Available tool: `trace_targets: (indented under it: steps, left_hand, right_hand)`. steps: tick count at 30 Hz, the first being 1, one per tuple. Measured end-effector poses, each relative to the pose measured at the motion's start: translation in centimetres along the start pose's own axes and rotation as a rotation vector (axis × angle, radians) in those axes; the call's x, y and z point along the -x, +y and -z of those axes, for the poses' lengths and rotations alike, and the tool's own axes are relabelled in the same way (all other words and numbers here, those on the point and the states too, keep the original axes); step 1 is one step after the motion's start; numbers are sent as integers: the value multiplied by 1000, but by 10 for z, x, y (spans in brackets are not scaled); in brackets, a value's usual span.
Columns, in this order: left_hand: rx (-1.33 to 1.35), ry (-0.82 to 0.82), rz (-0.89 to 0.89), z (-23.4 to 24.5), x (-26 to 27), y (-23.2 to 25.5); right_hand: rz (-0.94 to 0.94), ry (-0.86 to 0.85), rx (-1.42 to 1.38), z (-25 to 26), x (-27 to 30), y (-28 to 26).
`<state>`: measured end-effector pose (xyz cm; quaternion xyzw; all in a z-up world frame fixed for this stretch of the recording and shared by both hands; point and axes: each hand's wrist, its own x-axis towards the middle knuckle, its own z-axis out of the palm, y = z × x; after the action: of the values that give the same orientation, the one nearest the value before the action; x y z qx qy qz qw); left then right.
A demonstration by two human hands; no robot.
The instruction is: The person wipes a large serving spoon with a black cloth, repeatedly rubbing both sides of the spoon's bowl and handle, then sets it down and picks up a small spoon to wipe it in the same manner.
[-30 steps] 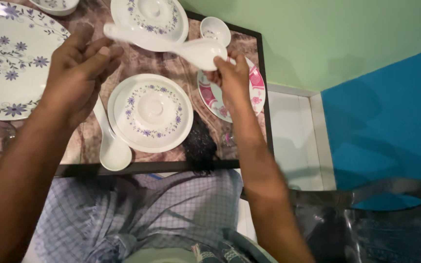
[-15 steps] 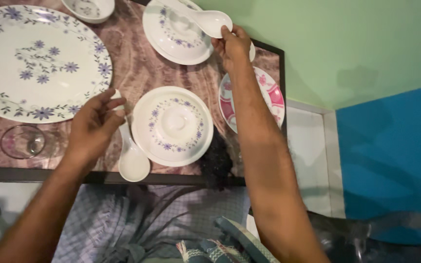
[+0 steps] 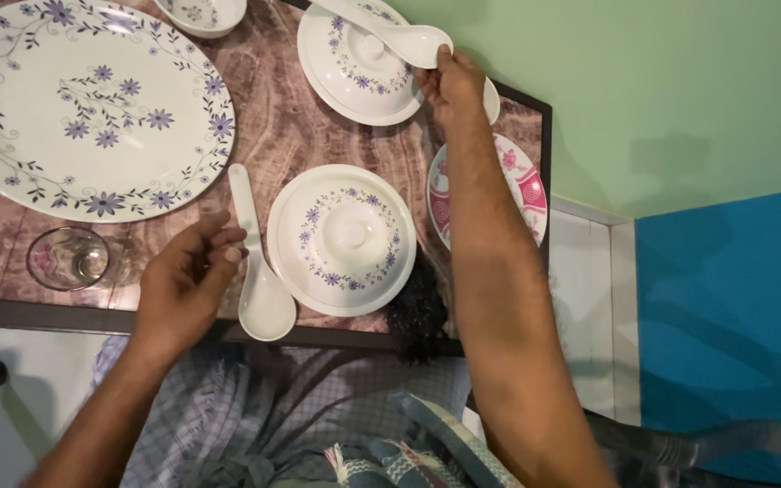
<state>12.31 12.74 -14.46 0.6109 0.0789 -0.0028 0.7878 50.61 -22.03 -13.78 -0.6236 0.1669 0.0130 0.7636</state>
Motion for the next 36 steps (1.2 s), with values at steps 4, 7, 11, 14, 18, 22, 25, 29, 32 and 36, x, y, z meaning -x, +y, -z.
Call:
trace_targets:
  steps: [4, 7, 11, 14, 18, 22, 25, 29, 32, 36]
  left_hand:
    - [-92, 5, -17, 3, 1, -6]
    - [-111, 4, -7, 2, 0, -5]
    - [-174, 17, 12, -1, 0, 4]
    - [-321, 41, 15, -5, 0, 19]
    - [-596, 81, -101, -12, 0, 36]
    - [-845, 77, -203, -9, -3, 32]
    - [-1065, 59, -344, -11, -5, 22]
    - [-1098, 2, -391, -18, -9, 14]
    - [-1205, -82, -392, -18, -14, 11]
    - [-1527, -184, -414, -19, -21, 4]
  right_hand:
    - [-7, 34, 61, -5, 5, -4]
    - [17, 15, 113, -9, 11, -7]
    - [37, 10, 151, -10, 18, -11]
    - [64, -26, 137, -8, 24, -15]
    - [73, 14, 248, -8, 34, -21]
    - [154, 12, 231, -4, 52, -30]
    - [246, 120, 275, -15, 82, -42]
    - [434, -36, 228, -21, 165, -46]
    - [691, -142, 591, 4, 254, -31]
    - [828, -26, 1073, 49, 355, 7]
